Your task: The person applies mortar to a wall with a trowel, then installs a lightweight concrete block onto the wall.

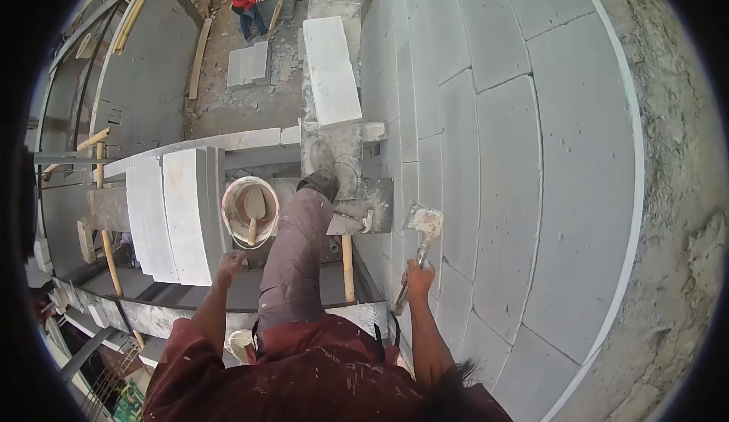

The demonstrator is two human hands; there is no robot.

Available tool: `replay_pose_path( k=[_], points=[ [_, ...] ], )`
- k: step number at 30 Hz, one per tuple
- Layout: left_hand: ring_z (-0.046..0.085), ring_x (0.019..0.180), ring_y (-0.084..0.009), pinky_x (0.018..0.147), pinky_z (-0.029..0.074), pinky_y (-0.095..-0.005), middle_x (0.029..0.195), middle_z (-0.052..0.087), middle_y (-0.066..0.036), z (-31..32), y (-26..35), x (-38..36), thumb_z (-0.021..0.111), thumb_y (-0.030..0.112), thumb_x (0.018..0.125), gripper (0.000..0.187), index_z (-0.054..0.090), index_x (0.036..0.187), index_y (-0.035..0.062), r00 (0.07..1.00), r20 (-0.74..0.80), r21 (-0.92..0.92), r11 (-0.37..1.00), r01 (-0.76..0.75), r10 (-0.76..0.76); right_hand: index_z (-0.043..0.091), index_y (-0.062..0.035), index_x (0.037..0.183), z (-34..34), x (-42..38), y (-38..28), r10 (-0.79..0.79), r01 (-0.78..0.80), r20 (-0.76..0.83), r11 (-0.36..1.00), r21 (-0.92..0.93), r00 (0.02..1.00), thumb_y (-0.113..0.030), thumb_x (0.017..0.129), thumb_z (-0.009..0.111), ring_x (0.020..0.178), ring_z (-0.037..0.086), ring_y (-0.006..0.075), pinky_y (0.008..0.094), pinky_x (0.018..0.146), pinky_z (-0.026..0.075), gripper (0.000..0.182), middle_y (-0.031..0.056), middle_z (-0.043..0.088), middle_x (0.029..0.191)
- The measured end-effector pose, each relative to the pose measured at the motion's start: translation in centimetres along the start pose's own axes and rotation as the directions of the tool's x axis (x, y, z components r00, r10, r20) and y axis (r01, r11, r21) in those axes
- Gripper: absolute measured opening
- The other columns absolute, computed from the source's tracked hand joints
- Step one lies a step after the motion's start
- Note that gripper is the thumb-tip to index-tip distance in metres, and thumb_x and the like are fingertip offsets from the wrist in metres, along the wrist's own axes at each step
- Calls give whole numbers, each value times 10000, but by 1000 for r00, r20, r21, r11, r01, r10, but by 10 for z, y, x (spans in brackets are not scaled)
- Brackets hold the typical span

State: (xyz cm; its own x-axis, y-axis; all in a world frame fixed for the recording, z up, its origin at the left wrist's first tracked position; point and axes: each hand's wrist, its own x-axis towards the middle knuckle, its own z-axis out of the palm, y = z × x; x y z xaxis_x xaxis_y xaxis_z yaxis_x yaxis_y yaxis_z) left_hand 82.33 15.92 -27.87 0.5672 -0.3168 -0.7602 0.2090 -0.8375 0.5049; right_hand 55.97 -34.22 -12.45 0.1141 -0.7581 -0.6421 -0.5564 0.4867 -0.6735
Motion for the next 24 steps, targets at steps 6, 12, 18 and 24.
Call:
replay_pose_path(
  k=[6,12,18,24],
  points=[
    [650,1140,-191,1000,492,-360,1209,709,-132,-12,359,198,611,310,1043,406,669,1260,-29,859,-502,-560,720,-409,97,597,-4,899,280,276,-168,-196,127,358,970,207,913,-88,900,647,466,515,122,298,422,431,97,36,562,660],
    [690,1115,-373,984,517,-399,1159,723,-224,111,418,297,673,289,966,350,698,1160,-1,959,-190,-424,864,-272,209,616,3,803,477,466,-189,-400,396,447,912,108,800,-101,851,679,477,555,138,319,442,453,131,36,576,612],
    [694,930,-448,868,523,-529,1004,732,-232,123,413,334,675,367,933,442,664,1181,2,944,80,123,937,-328,320,593,2,837,554,523,-142,-428,476,442,880,4,788,-88,850,684,465,535,139,311,424,449,128,49,569,618],
    [701,902,-441,854,529,-522,981,740,-221,118,411,355,695,338,921,415,668,1169,5,957,-83,16,961,-276,277,641,52,794,574,544,-98,-454,513,361,854,-83,814,-239,769,726,521,627,279,418,557,521,304,144,616,582]
  ],
)
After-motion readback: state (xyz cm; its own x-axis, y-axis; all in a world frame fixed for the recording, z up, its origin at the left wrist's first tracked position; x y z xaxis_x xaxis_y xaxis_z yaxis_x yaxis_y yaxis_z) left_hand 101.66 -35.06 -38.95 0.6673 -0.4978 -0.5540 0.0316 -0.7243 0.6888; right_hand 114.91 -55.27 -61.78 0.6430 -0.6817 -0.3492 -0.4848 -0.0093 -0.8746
